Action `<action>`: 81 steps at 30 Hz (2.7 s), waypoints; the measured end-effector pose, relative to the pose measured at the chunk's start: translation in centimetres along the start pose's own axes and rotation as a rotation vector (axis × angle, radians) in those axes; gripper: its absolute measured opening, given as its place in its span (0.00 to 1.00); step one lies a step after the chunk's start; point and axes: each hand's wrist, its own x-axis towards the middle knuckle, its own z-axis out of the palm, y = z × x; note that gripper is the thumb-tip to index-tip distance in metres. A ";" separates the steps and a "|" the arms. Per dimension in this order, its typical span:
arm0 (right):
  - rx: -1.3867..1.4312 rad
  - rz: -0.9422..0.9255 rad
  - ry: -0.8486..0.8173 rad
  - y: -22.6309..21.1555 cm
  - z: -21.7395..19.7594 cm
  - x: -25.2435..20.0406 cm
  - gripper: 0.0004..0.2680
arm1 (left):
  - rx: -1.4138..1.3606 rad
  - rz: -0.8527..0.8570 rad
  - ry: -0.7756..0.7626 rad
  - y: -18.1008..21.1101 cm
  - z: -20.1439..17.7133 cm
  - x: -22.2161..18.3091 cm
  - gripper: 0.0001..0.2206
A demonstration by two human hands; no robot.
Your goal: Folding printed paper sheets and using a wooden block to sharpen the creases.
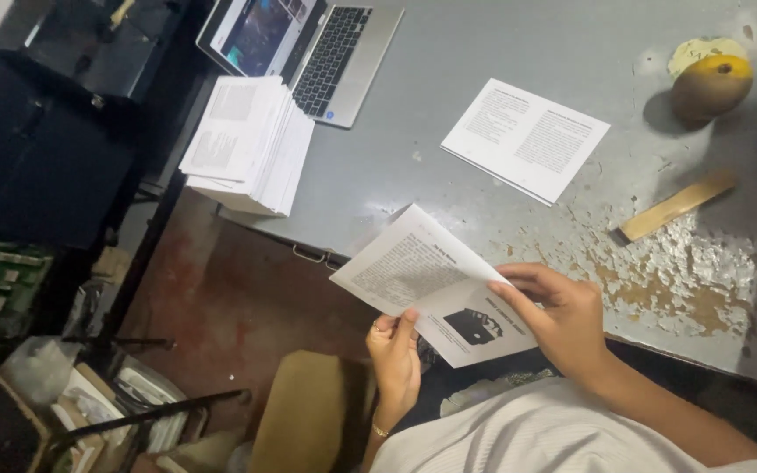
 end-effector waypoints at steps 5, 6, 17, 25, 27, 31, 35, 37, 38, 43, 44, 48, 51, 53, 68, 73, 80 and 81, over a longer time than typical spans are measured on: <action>-0.008 -0.032 0.061 0.3 -0.1 -0.5 0.06 | 0.018 0.039 -0.009 0.1 0.2 -0.4 0.11; -0.002 -0.038 0.068 0.3 -0.2 -0.6 0.06 | -0.003 0.019 0.008 0.3 0.5 -0.6 0.10; -0.149 -0.184 0.120 1.0 -0.5 -0.6 0.04 | -0.011 0.058 -0.036 0.6 1.4 -1.0 0.04; -0.133 -0.091 0.115 3.2 0.4 -0.1 0.05 | 0.070 0.137 0.051 1.2 2.3 -1.7 0.13; -0.119 -0.074 0.087 5.0 0.6 0.4 0.06 | 0.244 0.202 0.089 1.4 2.5 -1.5 0.07; -0.132 0.067 0.001 6.4 0.7 3.5 0.05 | 0.583 0.326 0.080 1.1 1.6 1.8 0.11; -0.110 0.110 -0.157 14.0 1.4 7.8 0.05 | 0.624 0.183 0.031 2.8 5.9 6.5 0.18; 0.070 0.190 -0.153 19.6 2.6 10.5 0.06 | 0.558 0.053 -0.072 2.7 7.5 9.6 0.20; 0.068 0.168 -0.189 21.3 2.3 9.4 0.06 | 0.532 0.067 -0.040 1.4 6.7 9.8 0.20; 0.012 0.371 -0.102 23.9 2.8 8.5 0.06 | 0.493 -0.048 -0.062 0.5 6.1 12.0 0.23; 0.008 0.386 -0.118 23.0 3.0 8.8 0.06 | 0.493 -0.064 -0.046 0.5 6.1 12.2 0.23; -0.037 0.440 -0.071 21.0 2.8 8.5 0.06 | 0.618 -0.050 0.054 0.3 7.0 12.5 0.23; -0.050 0.439 -0.081 20.8 2.8 9.0 0.06 | 0.652 -0.046 0.087 0.8 7.4 12.7 0.25; -0.068 0.440 -0.101 20.2 2.8 8.9 0.06 | 0.671 -0.047 0.105 0.6 7.1 12.7 0.24; -0.212 0.159 -0.162 17.8 2.9 8.7 0.06 | 0.611 0.049 0.021 0.7 6.4 12.2 0.21; -0.279 0.176 -0.053 20.8 3.4 8.8 0.06 | 0.719 0.100 -0.007 -1.2 6.7 14.3 0.20; -0.338 0.223 -0.034 21.2 3.7 8.7 0.07 | 0.839 0.119 -0.024 -1.4 6.9 14.5 0.19; -0.360 0.201 -0.039 21.3 3.6 8.7 0.06 | 0.821 0.126 -0.029 -1.4 6.9 14.3 0.19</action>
